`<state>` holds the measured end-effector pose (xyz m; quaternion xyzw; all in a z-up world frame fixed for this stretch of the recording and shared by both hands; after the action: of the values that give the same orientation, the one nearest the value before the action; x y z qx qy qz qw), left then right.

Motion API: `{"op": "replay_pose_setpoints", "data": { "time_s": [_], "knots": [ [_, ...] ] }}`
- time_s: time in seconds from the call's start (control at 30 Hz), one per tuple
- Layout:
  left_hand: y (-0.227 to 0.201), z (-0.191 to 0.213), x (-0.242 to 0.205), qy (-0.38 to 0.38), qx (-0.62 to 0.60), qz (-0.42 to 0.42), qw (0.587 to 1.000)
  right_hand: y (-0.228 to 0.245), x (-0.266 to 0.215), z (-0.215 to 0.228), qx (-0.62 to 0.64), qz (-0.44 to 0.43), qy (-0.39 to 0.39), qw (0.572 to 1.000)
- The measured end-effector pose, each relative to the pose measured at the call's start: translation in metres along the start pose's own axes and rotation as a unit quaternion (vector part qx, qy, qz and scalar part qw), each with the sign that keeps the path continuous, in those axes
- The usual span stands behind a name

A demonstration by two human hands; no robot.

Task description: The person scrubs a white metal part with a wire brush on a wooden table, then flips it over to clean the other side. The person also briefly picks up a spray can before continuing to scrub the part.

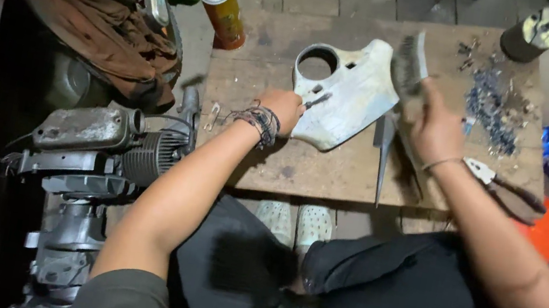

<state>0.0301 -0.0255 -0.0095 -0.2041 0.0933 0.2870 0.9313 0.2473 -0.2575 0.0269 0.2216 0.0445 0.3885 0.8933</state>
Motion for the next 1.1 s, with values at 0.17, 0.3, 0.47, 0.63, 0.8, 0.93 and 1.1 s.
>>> {"op": "replay_pose_setpoints", "data": {
  "time_s": [0.17,0.3,0.47,0.63,0.8,0.93,1.1],
  "knots": [
    [-0.003,-0.001,0.012,-0.017,-0.012,-0.014,1.000,0.031,-0.020,-0.020,-0.067,0.126,0.014,0.990],
    [-0.007,0.001,0.006,-0.015,-0.004,0.005,1.000,0.025,-0.003,0.003,-0.052,0.073,0.005,0.996],
    [-0.002,-0.014,0.012,-0.017,-0.006,0.002,1.000,-0.012,0.005,-0.002,-0.032,0.013,-0.014,0.999],
    [-0.003,-0.017,0.020,-0.013,0.035,0.001,0.999,0.044,-0.020,0.000,-0.032,0.070,0.030,0.997],
    [-0.004,-0.014,0.011,0.008,0.035,0.002,0.999,0.011,0.016,-0.003,-0.193,0.071,0.040,0.978],
    [0.002,-0.017,0.016,-0.002,-0.011,-0.002,1.000,0.001,0.012,0.002,-0.133,0.041,0.012,0.990],
    [0.012,-0.028,0.026,-0.035,0.014,0.006,0.999,0.064,-0.033,0.000,-0.084,0.130,0.116,0.981]
  ]
}}
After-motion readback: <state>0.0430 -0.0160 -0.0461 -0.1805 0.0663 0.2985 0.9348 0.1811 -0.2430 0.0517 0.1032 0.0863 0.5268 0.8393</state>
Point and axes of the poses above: each hand's wrist, its own x-axis towards the middle knuckle, its own z-axis out of the back of the hand, y = z × x, the point moved 2 cm from there along x, towards the middle knuckle, and after that the axes turned 9 degrees about -y, right-handed, at the moved point
